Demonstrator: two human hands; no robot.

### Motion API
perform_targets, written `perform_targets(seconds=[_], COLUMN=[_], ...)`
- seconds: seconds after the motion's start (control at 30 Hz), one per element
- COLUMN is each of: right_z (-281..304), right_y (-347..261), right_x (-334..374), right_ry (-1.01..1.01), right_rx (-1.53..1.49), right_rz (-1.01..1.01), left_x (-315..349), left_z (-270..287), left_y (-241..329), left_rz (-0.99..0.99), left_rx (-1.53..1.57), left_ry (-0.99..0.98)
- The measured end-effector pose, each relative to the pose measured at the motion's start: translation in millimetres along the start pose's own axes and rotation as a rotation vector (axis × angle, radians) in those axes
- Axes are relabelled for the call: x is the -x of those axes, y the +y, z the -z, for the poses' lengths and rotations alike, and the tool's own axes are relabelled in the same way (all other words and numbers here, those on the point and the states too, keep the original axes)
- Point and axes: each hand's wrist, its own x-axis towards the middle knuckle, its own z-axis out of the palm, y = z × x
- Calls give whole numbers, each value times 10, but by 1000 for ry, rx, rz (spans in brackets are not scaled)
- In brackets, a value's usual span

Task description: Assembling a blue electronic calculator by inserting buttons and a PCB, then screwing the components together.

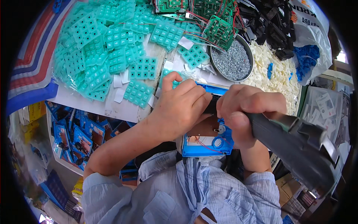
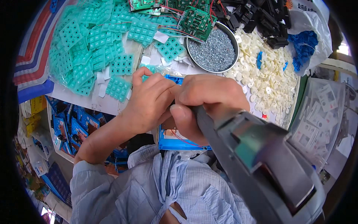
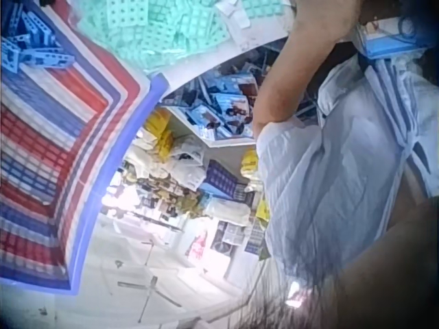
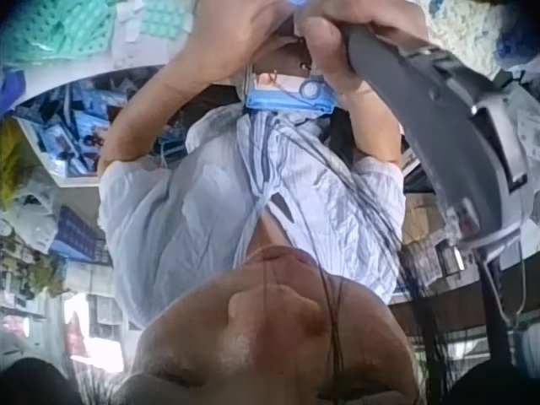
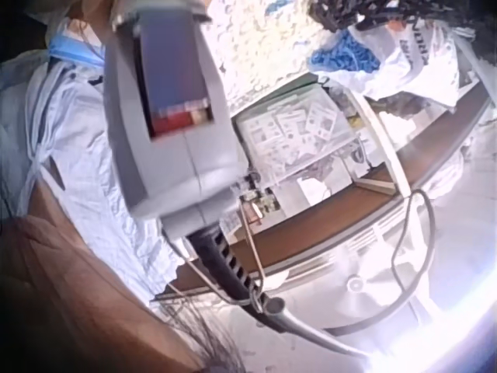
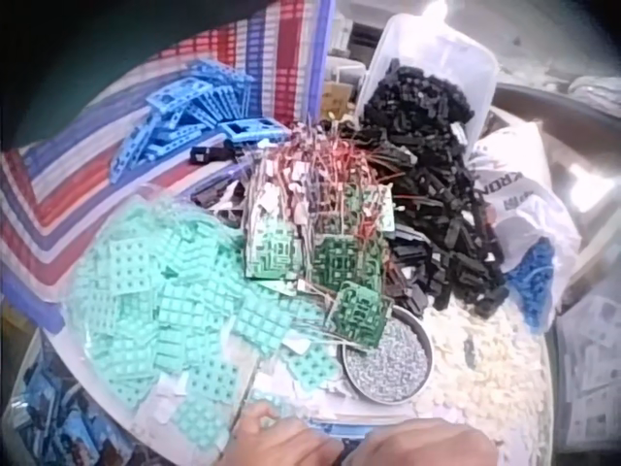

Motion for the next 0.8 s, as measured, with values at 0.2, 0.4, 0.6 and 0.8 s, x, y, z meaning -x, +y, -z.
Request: perform_targets(seconds=[0.2,0.4,0.6,0.8], right_z=[7,774,657,498], right_y=[-88,-429,-775,-301], right_x=[-119,-3,360,398], right_ry=[60,8,582,-173], right_rx=[-115,-181,848,1012], right_rz=[-28,52,303,-196], left_x=[-17,43,21,-66], left_z=[28,61,54,33], left_y=[18,-12,-24,-125], left_rz=[-1,0,30,116], left_rx=[-10,-25,24,201], left_ry=[-14,-81,-56,-57])
